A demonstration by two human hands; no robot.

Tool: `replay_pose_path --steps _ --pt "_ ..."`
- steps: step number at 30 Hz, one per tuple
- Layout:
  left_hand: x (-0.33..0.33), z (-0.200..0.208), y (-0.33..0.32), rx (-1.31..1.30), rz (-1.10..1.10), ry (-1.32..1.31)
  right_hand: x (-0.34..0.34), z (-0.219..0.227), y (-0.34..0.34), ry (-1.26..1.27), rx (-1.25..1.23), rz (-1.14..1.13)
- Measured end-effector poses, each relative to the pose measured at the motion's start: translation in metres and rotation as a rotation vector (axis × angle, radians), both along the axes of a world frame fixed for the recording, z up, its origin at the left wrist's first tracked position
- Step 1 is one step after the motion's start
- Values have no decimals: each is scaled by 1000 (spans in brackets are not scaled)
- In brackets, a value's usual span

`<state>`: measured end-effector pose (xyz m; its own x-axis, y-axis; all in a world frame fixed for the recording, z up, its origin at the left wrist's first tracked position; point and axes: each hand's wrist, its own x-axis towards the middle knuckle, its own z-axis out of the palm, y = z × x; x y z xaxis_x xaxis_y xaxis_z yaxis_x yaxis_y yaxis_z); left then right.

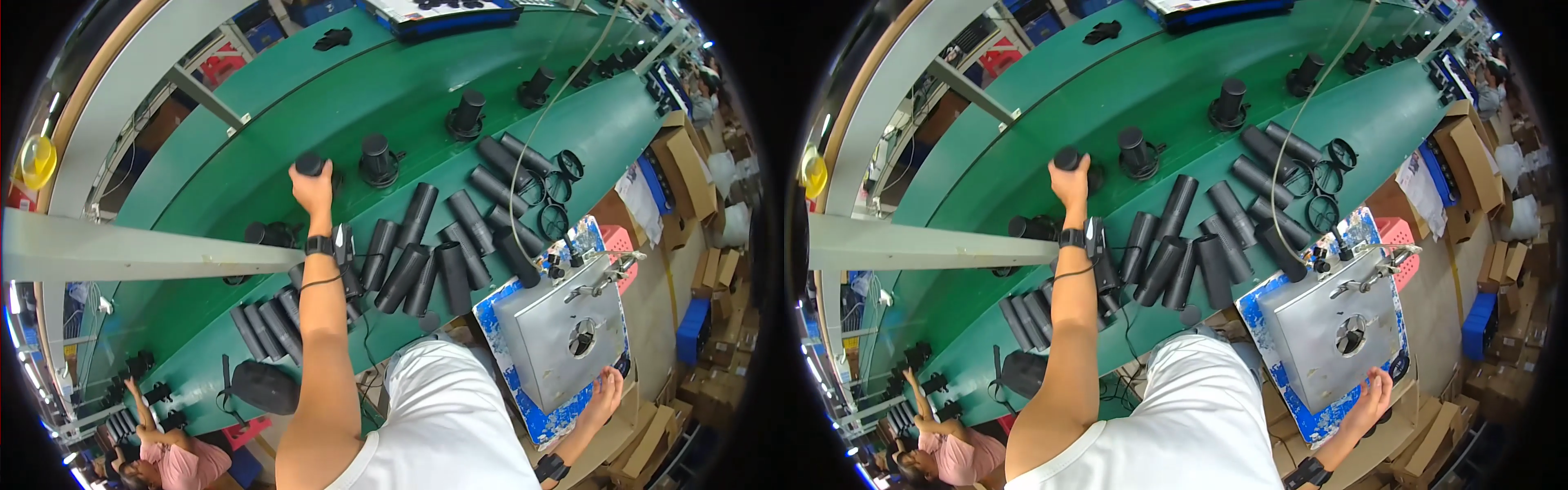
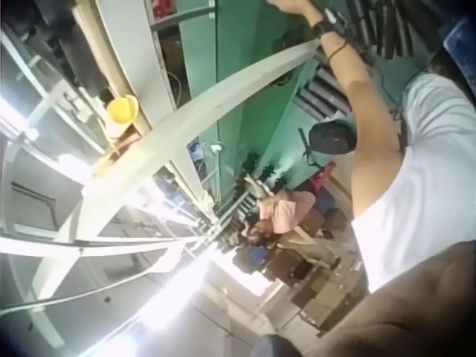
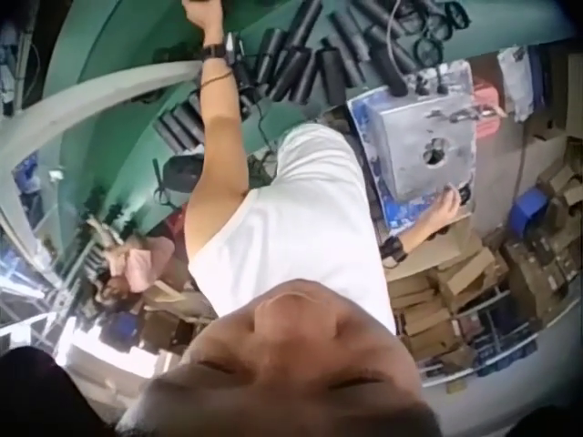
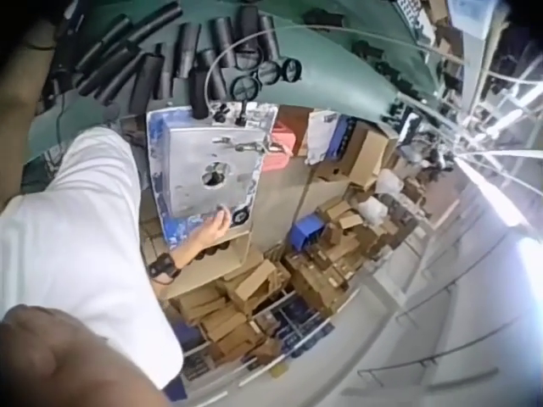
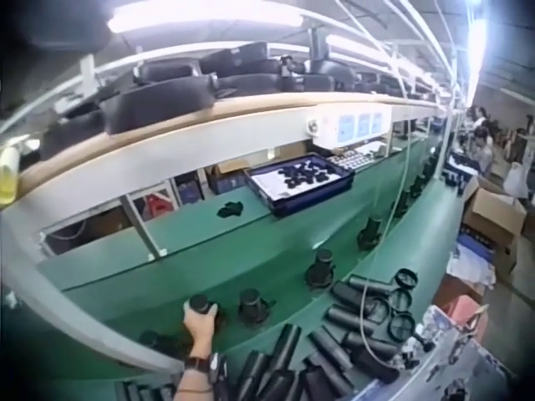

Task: The person peels a backing from a foam strip, presses it into a circular base, and places the base into a box. They then fit a plastic ring into a jig, insert a cylindrical housing, and press the housing down before setting it aside.

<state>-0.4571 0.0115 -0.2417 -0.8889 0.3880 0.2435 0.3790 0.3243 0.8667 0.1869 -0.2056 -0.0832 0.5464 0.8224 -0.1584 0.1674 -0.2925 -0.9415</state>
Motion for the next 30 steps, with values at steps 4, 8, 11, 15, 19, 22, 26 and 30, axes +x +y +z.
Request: replay_pose_path --steps 4,8,11,15,19,22,26,30 --pt "11 -24 -1 -64 -58 28 8 1 -37 24 27 -142" --pt "27 29 12 -36 -349 223 3 -16 -50 -79 -105 -291" --pt "16 62 -8 -68 -203 518 30 -47 -48 -40 -8 -339" --pt "122 115 -33 201 -719 109 84 -80 -70 8 -40 -463" --pt "244 149 -83 110 -1146 -94 158 -150 -84 -165 -76 -372" --pt "307 155 -103 -26 -1379 -195 210 -174 -63 -430 -245 -385" --pt "368 179 -118 -303 -1600 -93 287 -194 -39 -492 -396 -467" --pt "399 190 -128 -406 -1653 -38 321 -229 -29 -475 -478 -473"
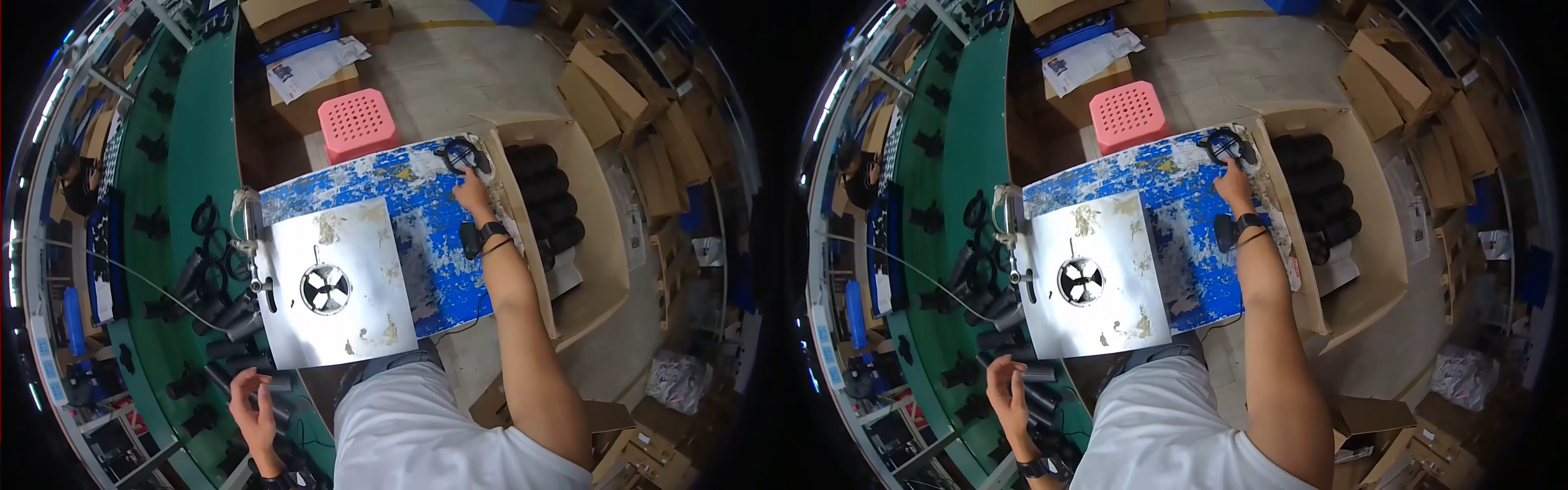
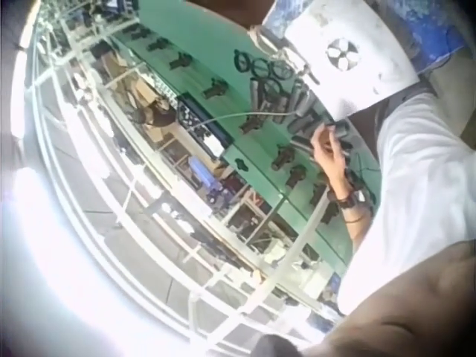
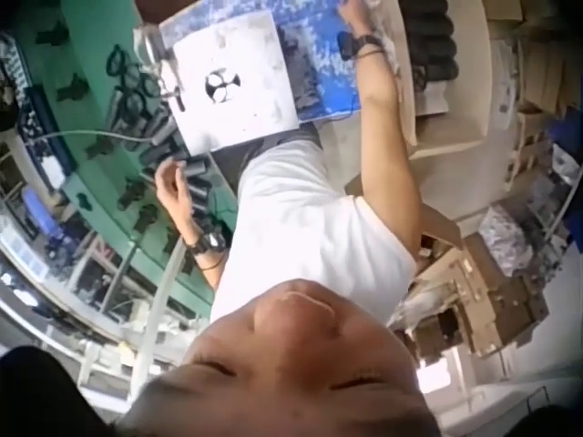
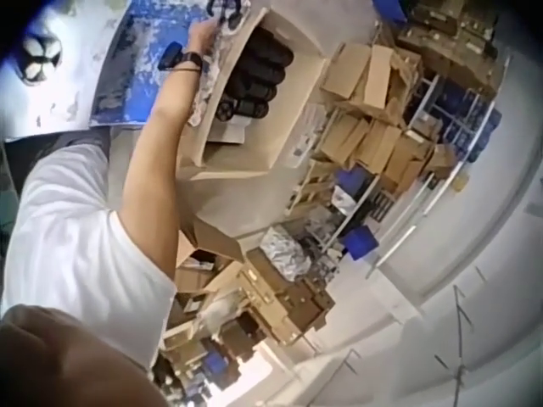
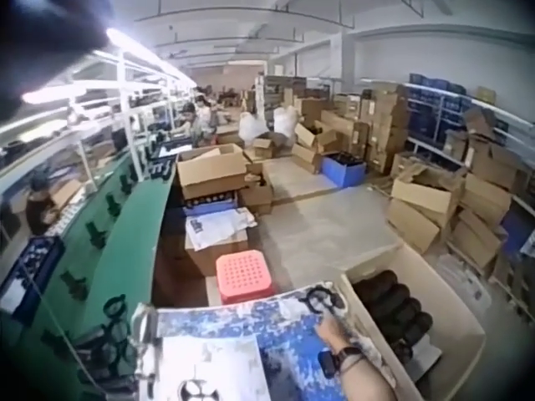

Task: The person peels a backing from a foam strip, presses it into a circular base, and places the base into a box. They then fit a plastic ring into a jig, insert a cylindrical housing, and press the housing down before setting it aside.

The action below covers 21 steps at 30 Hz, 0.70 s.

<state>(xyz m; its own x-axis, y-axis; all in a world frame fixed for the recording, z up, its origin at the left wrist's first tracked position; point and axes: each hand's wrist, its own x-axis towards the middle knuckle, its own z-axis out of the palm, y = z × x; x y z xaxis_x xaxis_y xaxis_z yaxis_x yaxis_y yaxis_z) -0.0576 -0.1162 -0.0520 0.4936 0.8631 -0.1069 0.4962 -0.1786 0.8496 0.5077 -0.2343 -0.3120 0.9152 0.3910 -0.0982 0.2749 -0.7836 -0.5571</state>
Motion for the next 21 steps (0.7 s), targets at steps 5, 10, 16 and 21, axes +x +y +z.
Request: replay_pose_path --steps 5,10,16,21 --pt "37 -1 -12 1 -72 59 -18 -15 -16 -37 5 -5" --pt "57 -17 -28 -145 -149 21 -82 2 -35 74 10 86" --pt "120 -35 -49 -45 -718 -3 -164 -8 -78 11 212 94" --pt "162 -46 -74 16 -1009 -97 -209 9 -91 118 338 179"
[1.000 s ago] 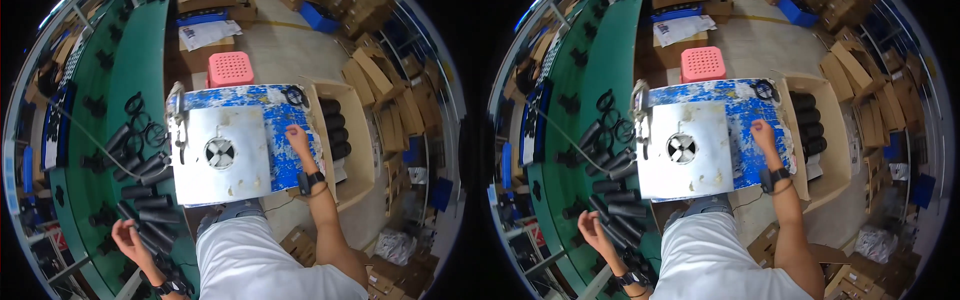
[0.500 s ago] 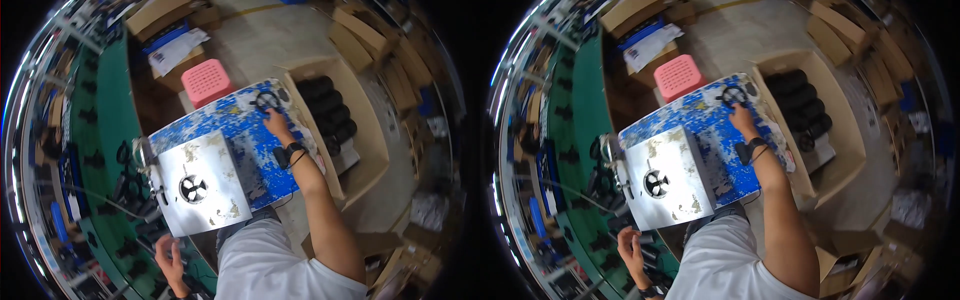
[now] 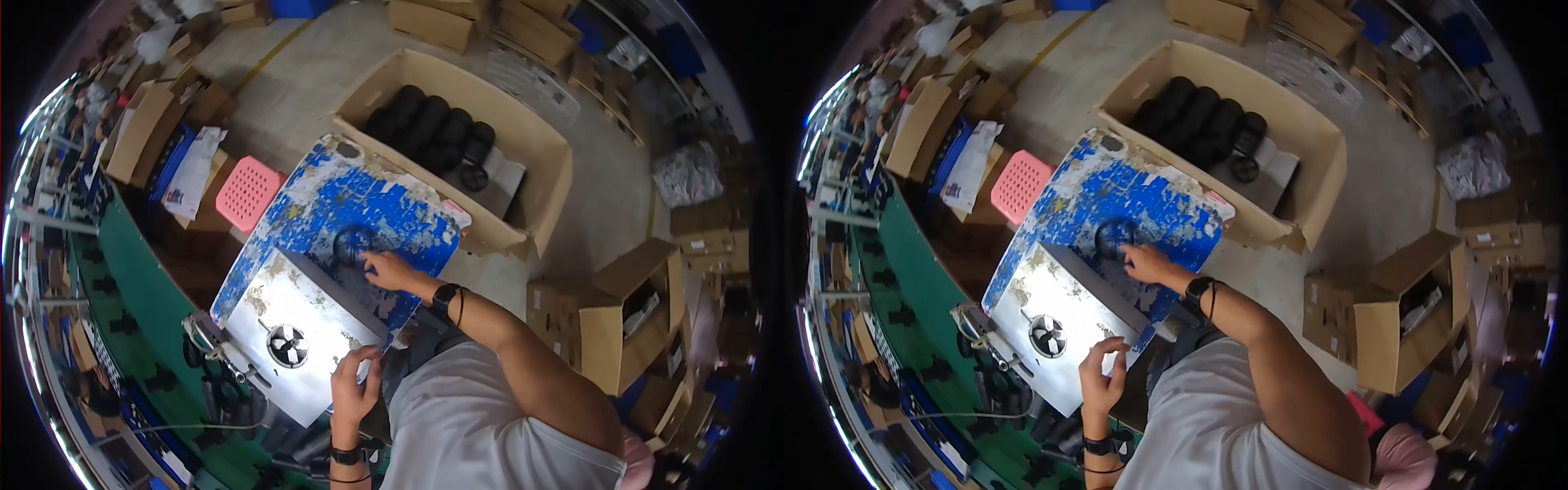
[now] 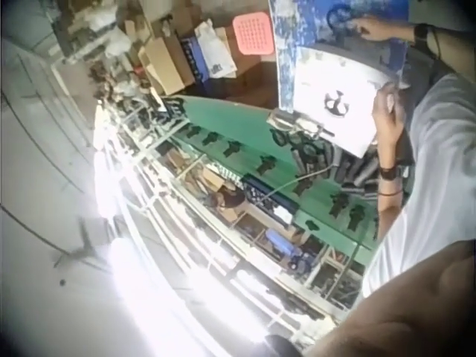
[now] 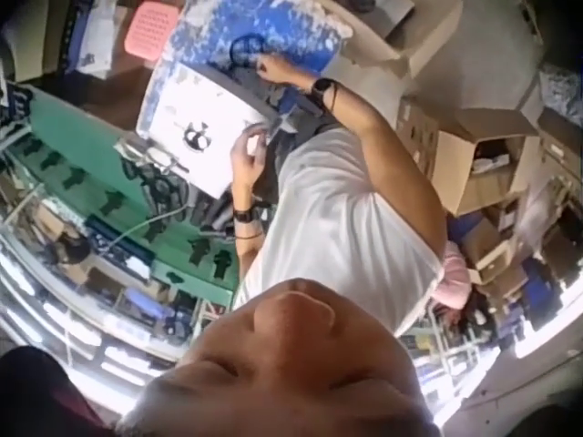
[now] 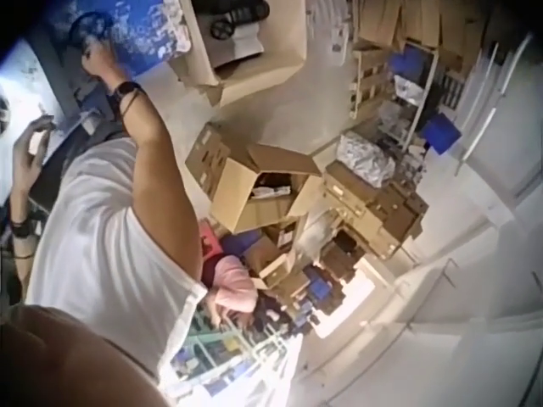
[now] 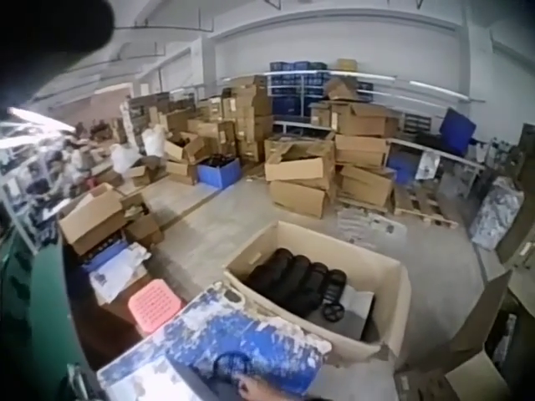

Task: The person peels a backing from a foam strip, presses it into a circular base, and places the base into a box. They then fit a plastic ring into a jig, insert a cylindrical housing, and press the housing down before setting it aside.

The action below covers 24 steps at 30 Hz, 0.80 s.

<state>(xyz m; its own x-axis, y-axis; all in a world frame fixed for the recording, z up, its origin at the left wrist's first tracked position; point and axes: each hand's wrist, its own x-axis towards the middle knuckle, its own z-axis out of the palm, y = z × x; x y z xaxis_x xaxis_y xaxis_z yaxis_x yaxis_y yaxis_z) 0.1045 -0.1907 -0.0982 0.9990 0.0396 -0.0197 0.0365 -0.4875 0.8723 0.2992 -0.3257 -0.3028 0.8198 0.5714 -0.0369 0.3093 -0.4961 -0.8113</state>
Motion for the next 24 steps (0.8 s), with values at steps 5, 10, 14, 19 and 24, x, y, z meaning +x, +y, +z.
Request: replay_pose_path --steps 5,10,14,19,24 --pt "19 -13 -28 -41 -83 -7 -1 37 -36 229 126 -24" --pt "24 -28 -46 -79 -80 78 99 31 -164 -24 155 -480" --pt "25 -47 -44 -92 48 291 197 0 -261 -177 -448 -602" --pt "46 -27 -71 -76 267 539 269 -85 -301 -79 -779 -566" --pt "62 -6 -111 -253 393 931 346 -142 -314 -473 -878 -731"
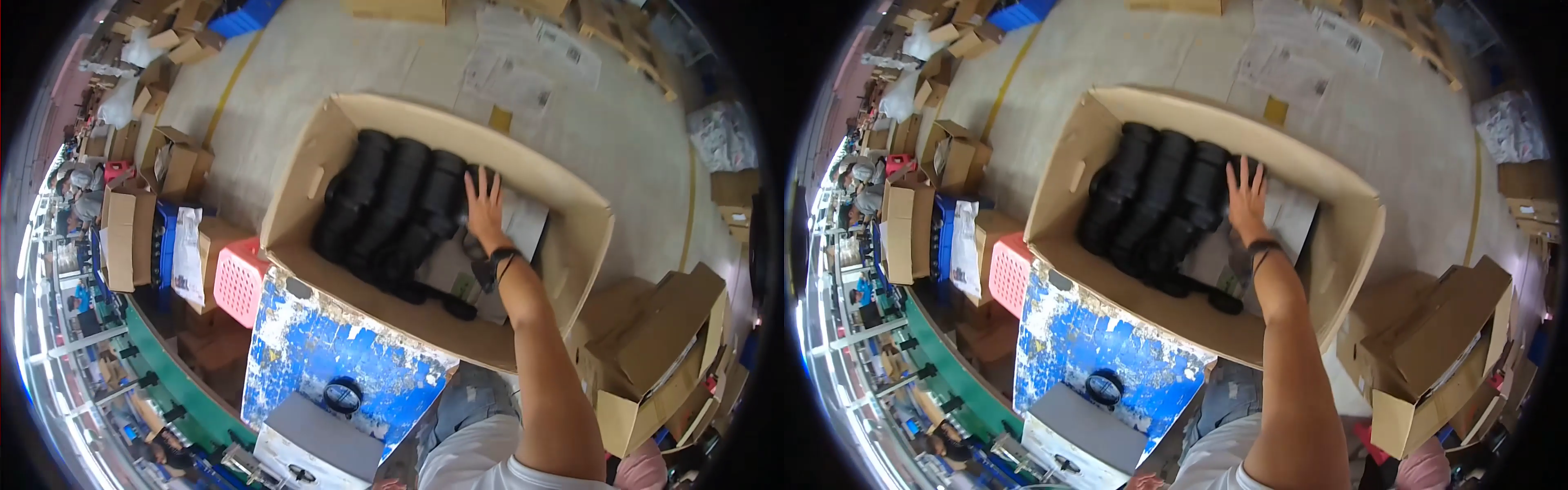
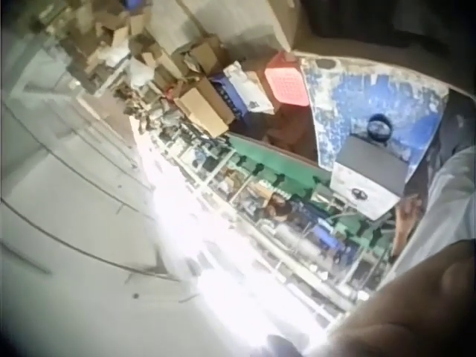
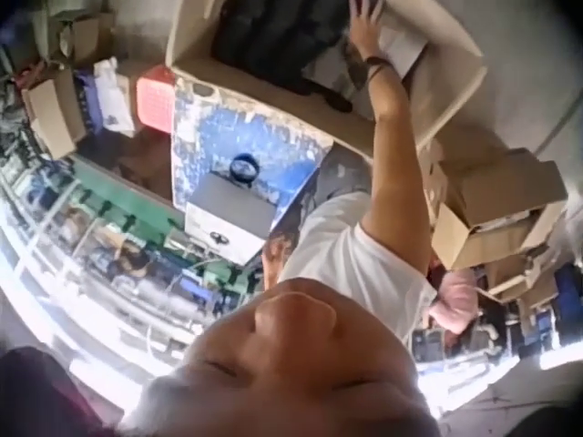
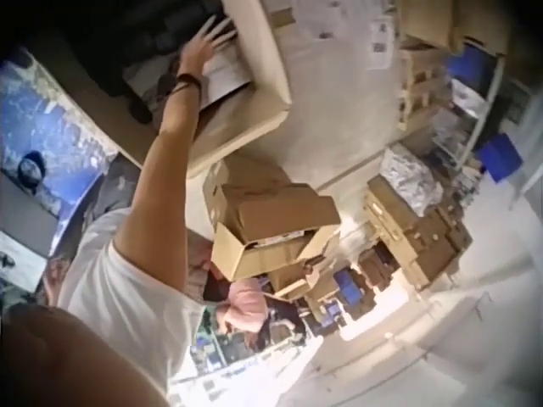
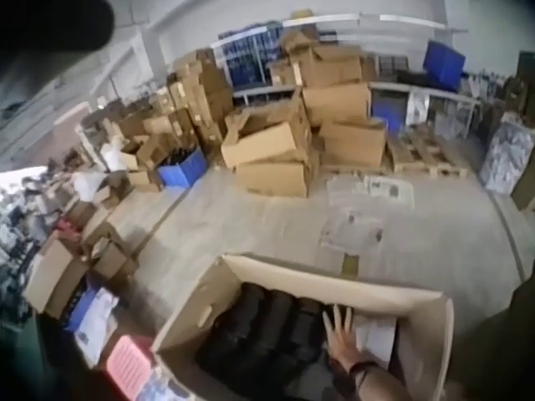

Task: The person peels a backing from a foam strip, presses it into a circular base, and places the base into a box. They then fit a plastic ring into a jig, insert a cylindrical housing, and press the housing down before setting it aside.

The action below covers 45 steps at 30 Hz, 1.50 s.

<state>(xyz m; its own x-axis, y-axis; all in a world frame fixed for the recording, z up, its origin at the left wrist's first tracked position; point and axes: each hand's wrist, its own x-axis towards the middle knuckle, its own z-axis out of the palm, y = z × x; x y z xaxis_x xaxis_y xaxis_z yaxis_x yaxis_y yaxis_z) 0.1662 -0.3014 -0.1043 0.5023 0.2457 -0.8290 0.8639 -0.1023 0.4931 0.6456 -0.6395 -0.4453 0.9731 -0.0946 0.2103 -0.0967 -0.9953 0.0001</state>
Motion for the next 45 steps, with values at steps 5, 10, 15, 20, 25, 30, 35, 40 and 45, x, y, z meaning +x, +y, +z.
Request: replay_pose_path --steps 5,10,15,20,25,30,35,40,45 --pt "-25 -23 -4 41 51 -45 40 9 6 230 188 -8" --pt "-23 -33 -7 65 84 61 28 5 -14 408 280 13" --pt "-9 -41 -7 86 -101 106 3 -5 -3 668 271 63" --pt "-22 -50 -1 67 -88 -51 -24 0 -4 535 361 59" --pt "-56 -62 -2 28 -38 -131 -58 8 -7 531 647 -49" --pt "-97 -72 14 81 -124 -209 -114 16 -22 304 877 -211" --pt "-149 -81 27 220 -73 -213 -160 126 24 69 1521 -85" --pt "-174 -96 44 237 58 -308 -224 233 105 55 1453 281" --pt "-198 -118 30 315 182 -463 -269 222 214 437 878 869"
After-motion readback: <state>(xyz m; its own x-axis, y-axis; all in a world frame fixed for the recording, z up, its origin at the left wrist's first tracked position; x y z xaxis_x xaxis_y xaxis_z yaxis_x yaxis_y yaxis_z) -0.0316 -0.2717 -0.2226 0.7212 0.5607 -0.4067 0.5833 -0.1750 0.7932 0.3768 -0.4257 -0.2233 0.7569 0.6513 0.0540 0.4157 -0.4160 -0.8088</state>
